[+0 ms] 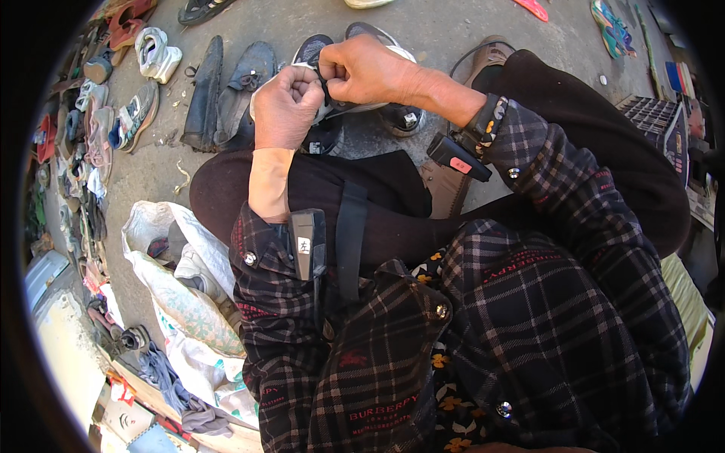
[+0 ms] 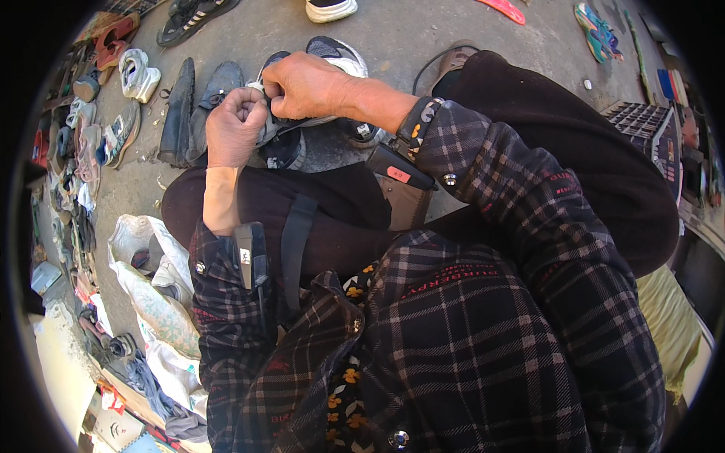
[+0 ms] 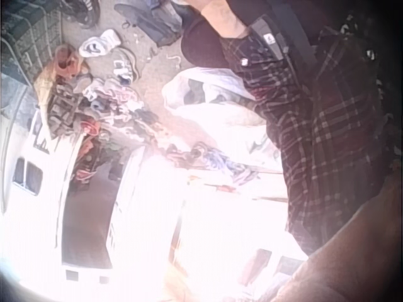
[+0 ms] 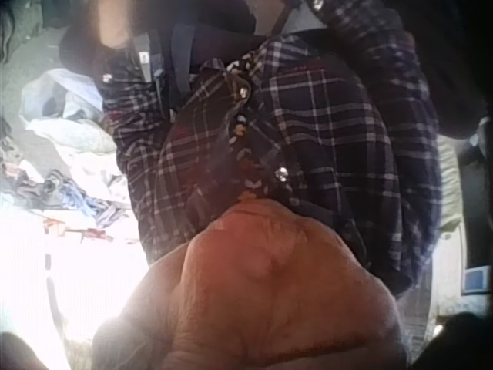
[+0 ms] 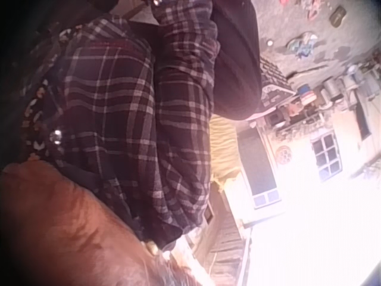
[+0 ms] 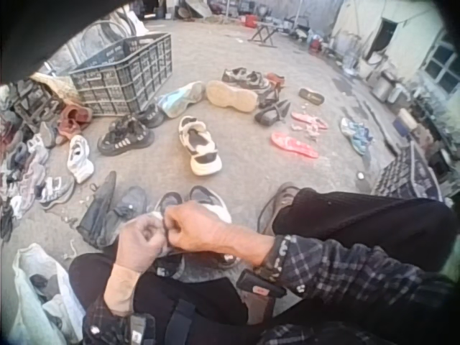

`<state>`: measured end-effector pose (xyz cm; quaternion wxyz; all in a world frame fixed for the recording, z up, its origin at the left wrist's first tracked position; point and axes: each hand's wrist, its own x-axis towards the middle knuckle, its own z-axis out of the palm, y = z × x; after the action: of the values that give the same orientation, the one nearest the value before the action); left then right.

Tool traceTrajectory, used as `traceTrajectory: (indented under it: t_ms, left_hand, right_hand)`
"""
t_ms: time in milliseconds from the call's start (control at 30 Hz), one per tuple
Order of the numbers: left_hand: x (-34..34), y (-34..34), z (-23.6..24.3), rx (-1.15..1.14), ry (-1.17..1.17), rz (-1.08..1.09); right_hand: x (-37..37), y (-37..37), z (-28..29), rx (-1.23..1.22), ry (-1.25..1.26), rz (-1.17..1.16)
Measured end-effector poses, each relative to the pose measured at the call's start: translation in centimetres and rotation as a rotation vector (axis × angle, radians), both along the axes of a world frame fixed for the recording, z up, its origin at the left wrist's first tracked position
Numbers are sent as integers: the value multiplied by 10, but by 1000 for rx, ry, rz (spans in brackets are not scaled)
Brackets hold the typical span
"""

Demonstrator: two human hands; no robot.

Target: The person sits on the ground and repairs a white sneaker by hand. They repeatedly thread a black lace or cord through the eyelets, pull it tight, and adjust the fit. The person works on one shoe at a time and does not use any tools.

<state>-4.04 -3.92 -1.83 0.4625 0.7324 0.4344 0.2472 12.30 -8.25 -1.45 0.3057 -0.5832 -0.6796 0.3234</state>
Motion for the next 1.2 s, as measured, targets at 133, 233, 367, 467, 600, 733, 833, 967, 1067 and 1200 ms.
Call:
traceTrajectory:
  t_ms: [133, 233, 367, 467, 600, 733, 833, 967, 1067, 1200]
  left_hand:
    - [2, -4, -1, 146, 59, -70]
    - [3, -3, -3, 194, 66, -53]
    - [3, -3, -3, 127, 48, -61]
    - [3, -3, -1, 58, 5, -80]
    - [2, -2, 2, 34, -2, -125]
    - [3, -3, 0, 124, 123, -133]
    - [4, -4, -3, 190, 136, -123]
    - [4, -4, -4, 250, 105, -92]
    - [1, -5, -5, 178, 53, -69]
    - [-1, -2, -9, -61, -63, -27]
  right_hand:
    - [4, -2, -1, -35, 90, 28]
    - [4, -2, -2, -53, 177, 23]
    - [7, -4, -5, -125, 290, 1]
    - [8, -5, -8, -99, 288, 1]
    - [8, -7, -11, 39, 243, 3]
    - [8, -7, -9, -16, 192, 14]
    - [9, -2, -5, -93, 158, 45]
    - [8, 3, -2, -76, 138, 106]
    - [5, 1, 0, -51, 141, 101]
    - [5, -5, 1, -286, 452, -23]
